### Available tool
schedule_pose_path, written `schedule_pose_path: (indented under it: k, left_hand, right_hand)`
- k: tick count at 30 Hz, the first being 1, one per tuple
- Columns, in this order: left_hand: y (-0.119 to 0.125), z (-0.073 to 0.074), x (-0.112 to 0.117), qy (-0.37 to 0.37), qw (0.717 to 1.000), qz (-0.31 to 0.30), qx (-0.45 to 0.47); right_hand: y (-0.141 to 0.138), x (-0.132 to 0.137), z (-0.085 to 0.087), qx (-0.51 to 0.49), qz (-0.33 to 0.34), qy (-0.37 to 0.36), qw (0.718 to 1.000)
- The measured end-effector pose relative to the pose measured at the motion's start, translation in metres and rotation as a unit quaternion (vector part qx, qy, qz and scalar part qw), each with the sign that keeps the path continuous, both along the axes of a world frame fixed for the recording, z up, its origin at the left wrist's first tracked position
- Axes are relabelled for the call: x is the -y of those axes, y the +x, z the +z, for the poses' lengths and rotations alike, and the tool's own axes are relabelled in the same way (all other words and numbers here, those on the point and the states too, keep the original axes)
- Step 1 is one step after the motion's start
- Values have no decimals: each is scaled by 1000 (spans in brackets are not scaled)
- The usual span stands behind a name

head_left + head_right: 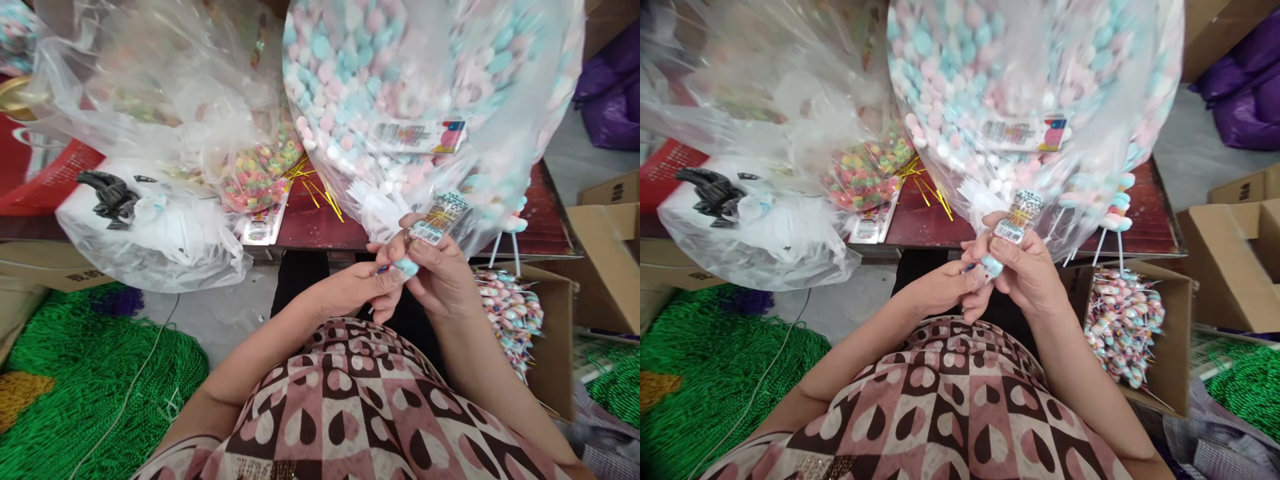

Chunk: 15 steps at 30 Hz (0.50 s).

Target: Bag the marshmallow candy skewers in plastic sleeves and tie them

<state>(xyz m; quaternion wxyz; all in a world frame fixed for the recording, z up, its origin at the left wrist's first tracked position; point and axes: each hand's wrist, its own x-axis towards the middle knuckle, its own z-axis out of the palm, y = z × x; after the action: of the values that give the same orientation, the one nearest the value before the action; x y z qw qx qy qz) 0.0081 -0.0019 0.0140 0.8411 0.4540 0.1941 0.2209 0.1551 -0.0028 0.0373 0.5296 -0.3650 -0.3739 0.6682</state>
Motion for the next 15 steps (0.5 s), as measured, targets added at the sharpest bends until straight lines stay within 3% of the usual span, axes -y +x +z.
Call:
schedule_pose_path:
  k: [3,6,10,15]
  left_hand:
    - [0,-5,0,-108,991,-10,84]
    - [-1,-7,-1,-160,980,-48,109]
    - [-2,-8,-1,-165,978,-47,118]
    - [-2,-6,3,-149,986,-1,75]
  right_hand:
    - [1,0,4,4,7,-9,1000]
    - [1,0,3,1,20,-7,1000]
    - [2,1,-2,-13,25,0,1000]
    - [0,-1,-6,2,25,-1,1000]
